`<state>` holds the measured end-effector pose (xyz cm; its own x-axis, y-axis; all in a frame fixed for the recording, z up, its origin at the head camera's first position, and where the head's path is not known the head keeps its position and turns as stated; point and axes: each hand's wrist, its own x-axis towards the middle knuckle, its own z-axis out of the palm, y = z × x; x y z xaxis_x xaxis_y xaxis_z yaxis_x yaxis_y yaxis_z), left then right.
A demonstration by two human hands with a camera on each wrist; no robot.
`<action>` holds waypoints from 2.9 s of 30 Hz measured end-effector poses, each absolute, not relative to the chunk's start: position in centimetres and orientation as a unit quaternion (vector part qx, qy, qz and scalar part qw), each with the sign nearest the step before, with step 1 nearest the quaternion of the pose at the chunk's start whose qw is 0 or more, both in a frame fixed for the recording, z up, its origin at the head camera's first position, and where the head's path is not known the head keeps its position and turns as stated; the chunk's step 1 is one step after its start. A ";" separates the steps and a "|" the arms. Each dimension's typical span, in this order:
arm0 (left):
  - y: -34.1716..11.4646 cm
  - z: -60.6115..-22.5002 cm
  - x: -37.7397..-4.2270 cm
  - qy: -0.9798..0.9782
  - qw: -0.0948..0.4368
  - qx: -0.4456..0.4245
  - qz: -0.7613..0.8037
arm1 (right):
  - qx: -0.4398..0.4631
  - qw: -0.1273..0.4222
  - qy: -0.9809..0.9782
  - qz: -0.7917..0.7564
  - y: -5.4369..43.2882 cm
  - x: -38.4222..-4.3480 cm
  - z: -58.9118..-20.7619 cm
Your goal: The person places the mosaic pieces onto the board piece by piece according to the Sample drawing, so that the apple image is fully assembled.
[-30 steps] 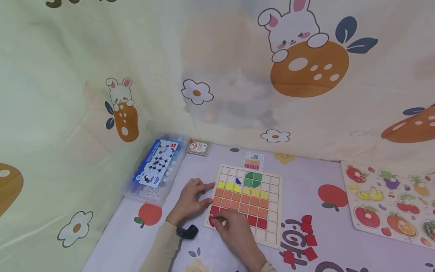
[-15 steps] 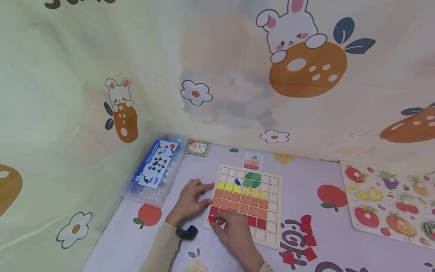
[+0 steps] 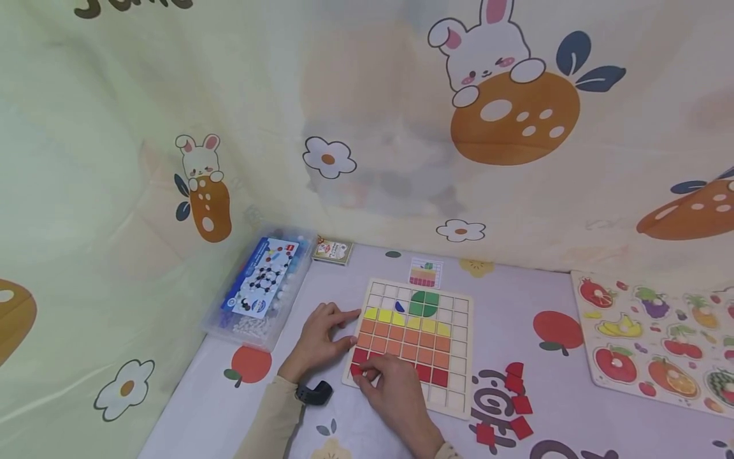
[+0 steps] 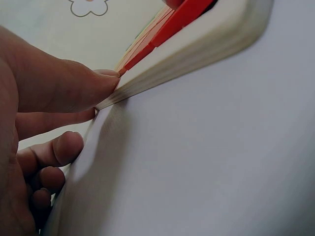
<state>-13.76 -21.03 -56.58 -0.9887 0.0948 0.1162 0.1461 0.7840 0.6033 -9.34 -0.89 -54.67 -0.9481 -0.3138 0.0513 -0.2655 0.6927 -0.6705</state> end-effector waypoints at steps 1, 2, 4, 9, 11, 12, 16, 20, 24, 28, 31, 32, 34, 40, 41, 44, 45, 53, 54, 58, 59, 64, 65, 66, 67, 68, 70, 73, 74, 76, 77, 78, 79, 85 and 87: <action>-21.0 -56.6 -13.7 -0.943 0.039 -0.063 -0.323 | -0.156 0.035 0.919 -0.360 -0.9 -9.3 -54.7; -21.0 -56.5 -13.7 -0.943 0.039 -0.062 -0.326 | -0.157 0.035 0.919 -0.361 -0.9 -9.3 -54.7; -21.0 -56.5 -13.7 -0.941 0.038 -0.062 -0.329 | -0.156 0.035 0.918 -0.363 -0.9 -9.3 -54.7; -21.0 -56.4 -13.7 -0.940 0.037 -0.062 -0.335 | -0.154 0.031 0.916 -0.368 -0.9 -9.2 -54.6; -21.0 -56.4 -13.7 -0.940 0.035 -0.061 -0.334 | -0.155 0.029 0.916 -0.369 -0.9 -9.2 -54.6; -21.0 -56.4 -13.7 -0.940 0.035 -0.061 -0.333 | -0.155 0.029 0.916 -0.368 -0.9 -9.1 -54.6; -21.0 -56.3 -13.7 -0.941 0.031 -0.057 -0.332 | -0.155 0.034 0.915 -0.371 -0.8 -9.1 -54.6; -21.0 -56.4 -13.7 -0.944 0.030 -0.056 -0.325 | -0.155 0.062 0.909 -0.382 -0.3 -9.1 -54.2; -20.9 -56.5 -13.6 -0.946 0.022 -0.046 -0.319 | -0.139 0.092 0.907 -0.387 1.2 -9.6 -53.2; -20.8 -56.6 -13.5 -0.946 0.015 -0.036 -0.321 | -0.101 0.096 0.923 -0.360 4.7 -11.2 -51.6; -20.8 -56.6 -13.5 -0.945 0.014 -0.036 -0.324 | -0.068 0.095 0.940 -0.321 8.6 -12.5 -50.6; -20.8 -56.6 -13.6 -0.945 0.014 -0.038 -0.324 | -0.058 0.097 0.945 -0.308 10.1 -12.8 -50.4; -20.8 -56.6 -13.6 -0.945 0.014 -0.041 -0.325 | -0.036 0.111 0.955 -0.274 12.9 -13.4 -50.2; -20.9 -56.4 -13.5 -0.944 0.013 -0.037 -0.328 | 0.009 0.163 0.963 -0.216 19.1 -14.1 -51.0; -21.0 -56.4 -13.5 -0.944 0.014 -0.037 -0.328 | 0.012 0.175 0.961 -0.214 19.7 -14.1 -51.3; -21.0 -56.6 -13.5 -0.945 0.014 -0.038 -0.326 | 0.015 0.197 0.956 -0.217 20.8 -13.8 -52.0; -21.0 -56.6 -13.5 -0.945 0.015 -0.039 -0.326 | 0.010 0.196 0.956 -0.217 21.0 -13.6 -52.2; -20.8 -56.4 -13.5 -0.942 0.019 -0.048 -0.333 | -0.009 0.175 0.960 -0.217 21.1 -12.9 -52.7; -20.8 -56.3 -13.5 -0.941 0.019 -0.049 -0.333 | -0.007 0.181 0.958 -0.221 21.1 -12.9 -52.8; -20.8 -56.3 -13.5 -0.943 0.020 -0.049 -0.329 | -0.009 0.197 0.951 -0.239 20.9 -12.7 -52.9; -20.8 -56.3 -13.5 -0.943 0.018 -0.049 -0.329 | -0.010 0.200 0.949 -0.244 20.8 -12.7 -53.0; -20.8 -56.2 -13.4 -0.943 0.013 -0.045 -0.330 | -0.011 0.202 0.948 -0.247 20.7 -12.6 -53.0; -20.8 -56.2 -13.4 -0.943 0.013 -0.044 -0.331 | -0.010 0.204 0.948 -0.246 20.7 -12.6 -53.0; -20.8 -56.2 -13.4 -0.943 0.013 -0.043 -0.330 | -0.006 0.206 0.947 -0.245 20.6 -12.6 -53.0; -20.8 -56.2 -13.4 -0.943 0.013 -0.042 -0.330 | -0.002 0.211 0.946 -0.245 20.6 -12.6 -52.9; -20.8 -56.3 -13.5 -0.943 0.014 -0.043 -0.331 | 0.003 0.217 0.945 -0.246 20.6 -12.6 -52.9; -20.8 -56.3 -13.5 -0.942 0.016 -0.043 -0.331 | 0.015 0.227 0.941 -0.251 20.6 -12.5 -53.0; -20.8 -56.5 -13.6 -0.943 0.018 -0.045 -0.329 | 0.033 0.236 0.937 -0.256 20.7 -12.5 -53.1; -20.8 -56.5 -13.6 -0.944 0.018 -0.045 -0.328 | 0.036 0.235 0.937 -0.257 20.8 -12.5 -53.2; -20.8 -56.6 -13.6 -0.944 0.019 -0.045 -0.327 | 0.037 0.228 0.937 -0.261 20.9 -12.5 -53.3; -20.8 -56.6 -13.6 -0.944 0.019 -0.045 -0.326 | 0.036 0.223 0.938 -0.264 20.9 -12.5 -53.4; -20.8 -56.6 -13.6 -0.944 0.020 -0.045 -0.326 | 0.032 0.215 0.939 -0.268 20.9 -12.5 -53.4; -20.8 -56.6 -13.6 -0.944 0.020 -0.046 -0.327 | 0.027 0.207 0.939 -0.272 20.9 -12.4 -53.4; -20.8 -56.4 -13.5 -0.944 0.020 -0.047 -0.327 | 0.014 0.138 0.944 -0.299 20.1 -12.1 -53.1; -20.9 -56.4 -13.5 -0.945 0.019 -0.046 -0.325 | 0.027 0.124 0.940 -0.317 19.4 -12.1 -53.1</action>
